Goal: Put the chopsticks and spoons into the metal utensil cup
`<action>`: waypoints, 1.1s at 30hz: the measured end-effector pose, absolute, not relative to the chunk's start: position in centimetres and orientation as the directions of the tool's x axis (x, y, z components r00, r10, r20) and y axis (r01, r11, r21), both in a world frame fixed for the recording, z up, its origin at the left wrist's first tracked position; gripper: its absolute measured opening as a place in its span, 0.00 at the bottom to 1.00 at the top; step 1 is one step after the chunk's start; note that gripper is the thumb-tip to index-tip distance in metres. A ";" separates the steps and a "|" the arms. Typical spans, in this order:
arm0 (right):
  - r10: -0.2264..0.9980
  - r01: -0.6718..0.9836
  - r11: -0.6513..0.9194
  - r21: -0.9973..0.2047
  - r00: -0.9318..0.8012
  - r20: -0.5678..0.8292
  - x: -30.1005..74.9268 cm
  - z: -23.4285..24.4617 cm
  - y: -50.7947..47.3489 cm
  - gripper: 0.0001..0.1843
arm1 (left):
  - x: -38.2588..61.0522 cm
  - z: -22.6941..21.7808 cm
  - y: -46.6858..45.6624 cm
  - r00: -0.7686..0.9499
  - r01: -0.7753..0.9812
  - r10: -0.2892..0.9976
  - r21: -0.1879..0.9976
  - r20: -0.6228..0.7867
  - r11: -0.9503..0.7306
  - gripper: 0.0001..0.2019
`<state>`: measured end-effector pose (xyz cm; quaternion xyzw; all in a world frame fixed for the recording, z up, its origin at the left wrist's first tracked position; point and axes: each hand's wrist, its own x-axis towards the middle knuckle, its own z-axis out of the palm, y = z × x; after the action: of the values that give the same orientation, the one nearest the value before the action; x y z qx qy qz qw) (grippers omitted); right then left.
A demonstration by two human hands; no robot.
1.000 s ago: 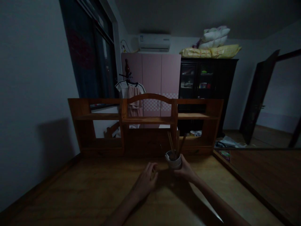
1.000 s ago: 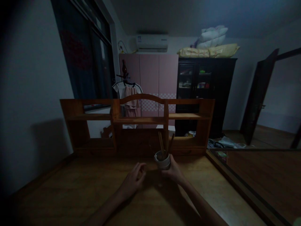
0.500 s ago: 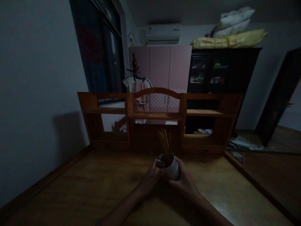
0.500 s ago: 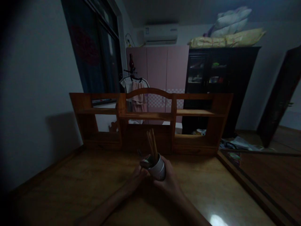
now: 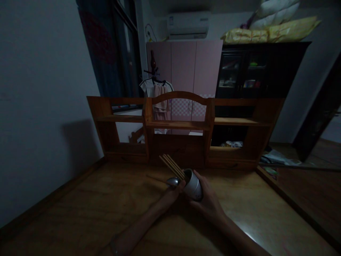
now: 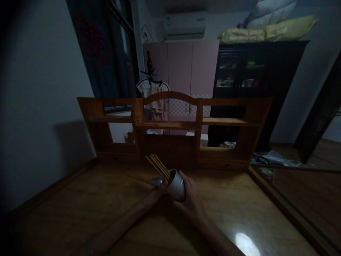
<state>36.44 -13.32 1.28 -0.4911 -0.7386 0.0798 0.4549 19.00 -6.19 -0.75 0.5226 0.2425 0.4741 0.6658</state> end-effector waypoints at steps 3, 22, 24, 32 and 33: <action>0.786 0.694 0.501 -0.518 -0.116 0.607 36.4 1.4 -13.3 0.50 | 19.5 -0.4 -6.0 0.390 -0.424 0.906 0.905 0.165 0.018 0.24; 0.803 0.752 0.505 -0.424 -0.228 0.551 35.0 1.1 -13.5 0.50 | 18.6 0.1 -5.0 0.472 -0.630 0.881 0.702 0.007 0.332 0.12; 0.806 0.764 0.498 -0.411 -0.232 0.545 34.9 1.2 -13.6 0.50 | 18.6 0.2 -5.0 0.471 -0.651 0.882 0.673 -0.007 0.353 0.12; 0.786 0.830 0.460 -0.314 -0.216 0.580 35.4 0.8 -13.4 0.49 | 18.2 0.1 -4.3 0.483 -0.663 0.876 0.645 -0.021 0.381 0.11; 0.778 0.846 0.450 -0.286 -0.214 0.590 35.6 0.8 -13.2 0.48 | 18.1 0.1 -4.3 0.491 -0.661 0.871 0.643 -0.019 0.387 0.12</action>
<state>35.62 -13.24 0.78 -0.5220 -0.7777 -0.0487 0.3468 18.13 -4.29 0.12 0.2910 0.1800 0.4711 0.8130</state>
